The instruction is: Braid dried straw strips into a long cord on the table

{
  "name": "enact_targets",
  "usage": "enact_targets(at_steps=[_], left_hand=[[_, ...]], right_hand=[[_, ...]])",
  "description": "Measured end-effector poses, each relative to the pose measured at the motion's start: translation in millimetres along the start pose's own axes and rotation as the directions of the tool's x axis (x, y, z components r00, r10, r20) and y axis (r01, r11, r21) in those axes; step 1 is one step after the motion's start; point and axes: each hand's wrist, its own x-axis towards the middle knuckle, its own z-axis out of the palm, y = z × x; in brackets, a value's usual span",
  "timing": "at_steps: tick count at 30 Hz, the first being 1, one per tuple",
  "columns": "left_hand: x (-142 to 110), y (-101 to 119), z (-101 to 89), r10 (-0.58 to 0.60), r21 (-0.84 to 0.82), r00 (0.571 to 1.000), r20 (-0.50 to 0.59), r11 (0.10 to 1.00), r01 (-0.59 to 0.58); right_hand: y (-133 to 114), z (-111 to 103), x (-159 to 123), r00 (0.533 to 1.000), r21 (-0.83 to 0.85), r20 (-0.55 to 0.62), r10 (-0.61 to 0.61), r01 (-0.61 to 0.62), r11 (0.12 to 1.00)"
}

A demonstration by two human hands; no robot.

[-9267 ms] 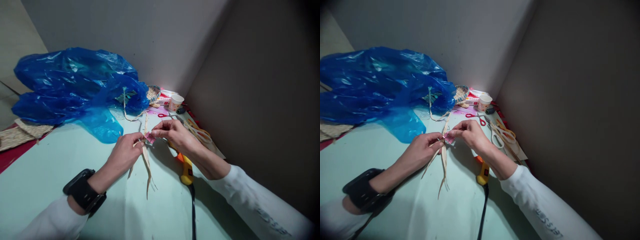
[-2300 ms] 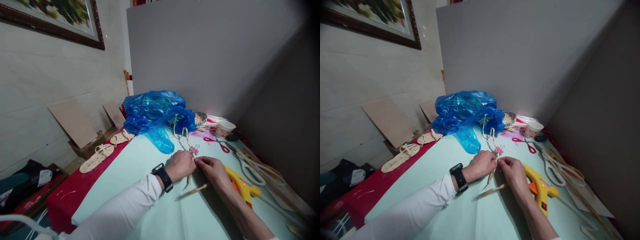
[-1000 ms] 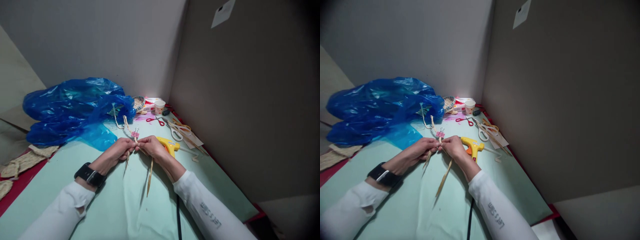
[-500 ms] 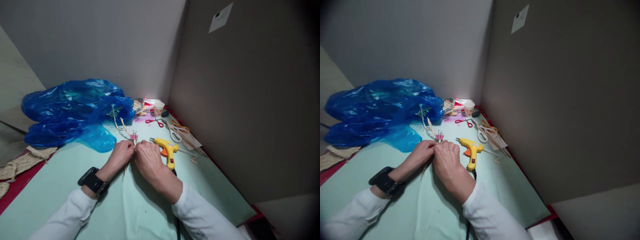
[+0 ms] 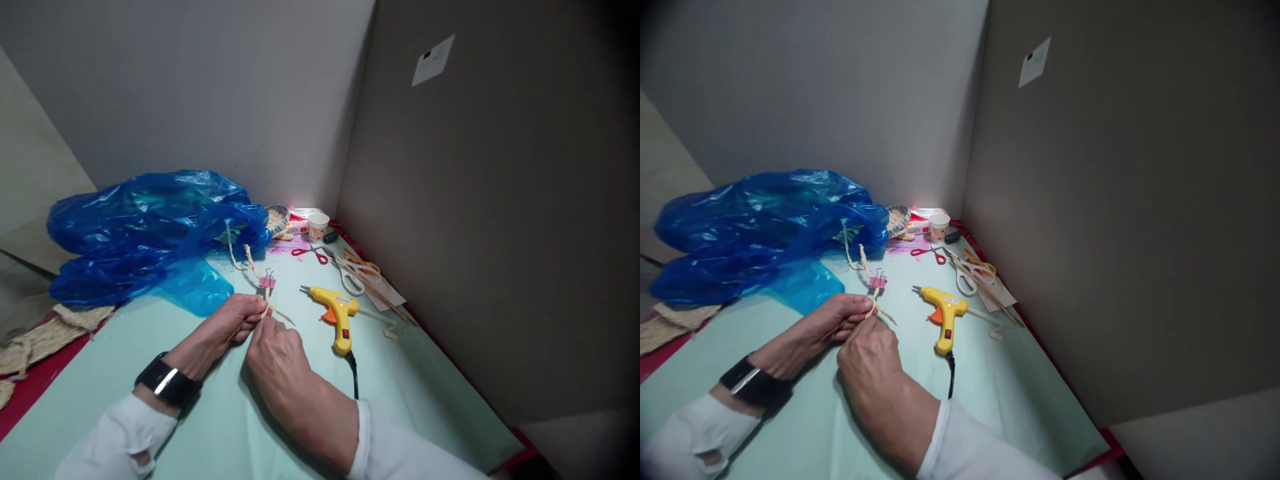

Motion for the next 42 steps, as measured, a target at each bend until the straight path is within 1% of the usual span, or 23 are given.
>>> enact_targets(at_steps=[3,4,6,7,10,13,17,19,22,26,29,32,34,35,36,37,38,40,42], left_hand=[[2,-1,-1.7,-0.001,-0.029,1.000,0.012,1.000,0.001],[3,-1,-2.1,0.002,-0.036,1.000,0.020,0.999,-0.002],[3,-1,-3.0,0.012,-0.041,0.999,0.034,0.999,-0.010],[4,-1,-3.4,0.017,-0.040,0.999,0.038,0.999,-0.015],[5,-1,-4.2,0.023,-0.026,0.999,0.037,0.999,-0.022],[5,-1,-4.1,0.021,0.000,0.999,0.029,1.000,-0.021],[4,0,-1.9,0.028,0.059,1.000,0.005,0.998,-0.028],[3,0,0.8,0.028,0.104,0.999,-0.024,0.994,-0.026],[3,0,6.5,0.032,0.182,0.996,-0.083,0.983,-0.016],[4,1,11.8,0.039,0.272,0.987,-0.154,0.962,0.004],[5,1,9.8,0.122,0.416,0.978,-0.171,0.909,-0.041],[5,2,4.9,0.251,0.620,0.957,-0.143,0.777,-0.111],[4,3,2.8,0.323,0.700,0.936,-0.143,0.701,-0.135],[4,3,2.6,0.343,0.715,0.927,-0.152,0.686,-0.137],[4,3,2.8,0.344,0.704,0.925,-0.163,0.698,-0.135],[4,2,3.4,0.319,0.665,0.932,-0.172,0.736,-0.129],[4,1,4.2,0.272,0.597,0.947,-0.172,0.793,-0.120],[4,-2,5.9,0.146,0.395,0.979,-0.140,0.915,-0.080],[4,-6,7.3,0.026,0.191,0.994,-0.104,0.982,-0.006]], right_hand=[[20,-16,-4,0.996,0.061,0.083,0.041,-0.046,0.997],[29,-23,-4,0.993,0.076,0.090,0.071,-0.078,0.994],[46,-33,-1,0.980,0.078,0.042,0.192,-0.195,0.978],[52,-35,1,0.972,0.093,0.028,0.233,-0.235,0.968],[61,-34,9,0.973,0.139,0.032,0.229,-0.231,0.963],[62,-27,15,0.973,0.128,0.041,0.225,-0.229,0.965],[67,-22,14,0.986,0.176,0.028,0.162,-0.165,0.971],[70,-22,12,0.989,0.207,0.031,0.148,-0.151,0.967],[71,-22,10,0.987,0.223,0.044,0.155,-0.161,0.961],[73,-19,9,0.987,0.233,0.009,0.159,-0.156,0.960],[74,-18,8,0.985,0.244,0.005,0.170,-0.166,0.955],[71,-19,5,0.986,0.259,0.031,0.163,-0.165,0.952],[68,-21,3,0.988,0.259,0.036,0.148,-0.152,0.954],[66,-21,2,0.990,0.255,0.033,0.138,-0.142,0.957],[65,-22,1,0.991,0.249,0.029,0.129,-0.132,0.960],[65,-22,0,0.992,0.242,0.029,0.122,-0.125,0.962],[64,-21,0,0.993,0.240,0.033,0.116,-0.121,0.963],[64,-19,-2,0.994,0.248,0.038,0.100,-0.106,0.963],[64,-15,-4,0.997,0.258,0.024,0.067,-0.071,0.964]])
